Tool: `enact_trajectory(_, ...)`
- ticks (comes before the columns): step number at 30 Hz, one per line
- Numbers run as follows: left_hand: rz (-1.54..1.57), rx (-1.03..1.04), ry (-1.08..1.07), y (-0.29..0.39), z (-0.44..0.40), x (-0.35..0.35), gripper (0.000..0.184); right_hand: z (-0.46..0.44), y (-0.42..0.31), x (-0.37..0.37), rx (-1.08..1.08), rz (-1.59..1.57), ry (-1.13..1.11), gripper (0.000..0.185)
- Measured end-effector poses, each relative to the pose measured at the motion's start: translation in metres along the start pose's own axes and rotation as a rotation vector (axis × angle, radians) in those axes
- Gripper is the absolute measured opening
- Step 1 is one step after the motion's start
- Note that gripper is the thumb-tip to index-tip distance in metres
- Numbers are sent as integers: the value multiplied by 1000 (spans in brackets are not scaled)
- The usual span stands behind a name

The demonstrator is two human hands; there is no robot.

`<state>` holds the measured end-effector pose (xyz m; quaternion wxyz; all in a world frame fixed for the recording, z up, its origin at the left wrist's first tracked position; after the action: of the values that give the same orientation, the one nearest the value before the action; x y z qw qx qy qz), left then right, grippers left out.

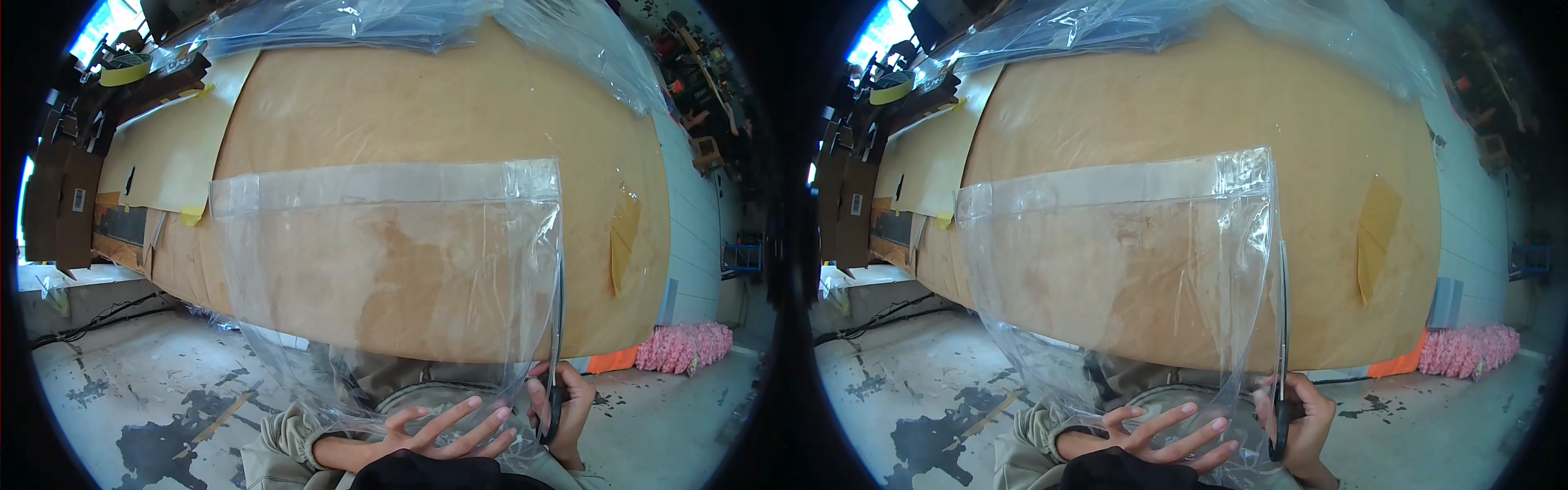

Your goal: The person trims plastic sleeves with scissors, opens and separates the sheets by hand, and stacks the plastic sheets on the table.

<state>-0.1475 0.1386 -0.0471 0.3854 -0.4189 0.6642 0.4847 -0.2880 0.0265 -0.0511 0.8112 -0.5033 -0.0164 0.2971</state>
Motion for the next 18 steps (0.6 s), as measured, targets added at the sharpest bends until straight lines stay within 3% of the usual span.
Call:
enact_trajectory(10,25,-65,-34,-1,0,1,40,0,-4,-19,-44,-1,56,26)
enact_trajectory(15,19,-73,31,-7,-3,2,43,-16,-45,-84,-165,481,98,38)
enact_trajectory(18,64,-67,-62,-15,-9,-3,43,-46,-75,-122,-174,665,-35,46)
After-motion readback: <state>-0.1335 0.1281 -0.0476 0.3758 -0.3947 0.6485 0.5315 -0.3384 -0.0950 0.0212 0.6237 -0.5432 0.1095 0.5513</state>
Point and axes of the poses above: each hand's wrist, its own z-axis away from the middle knuckle, its own x-axis out of the palm, y = z × x, the point moved 4 cm from there along -z, towards the middle knuckle, and after that the axes turned 9 degrees about -y, right-handed, at the moved point
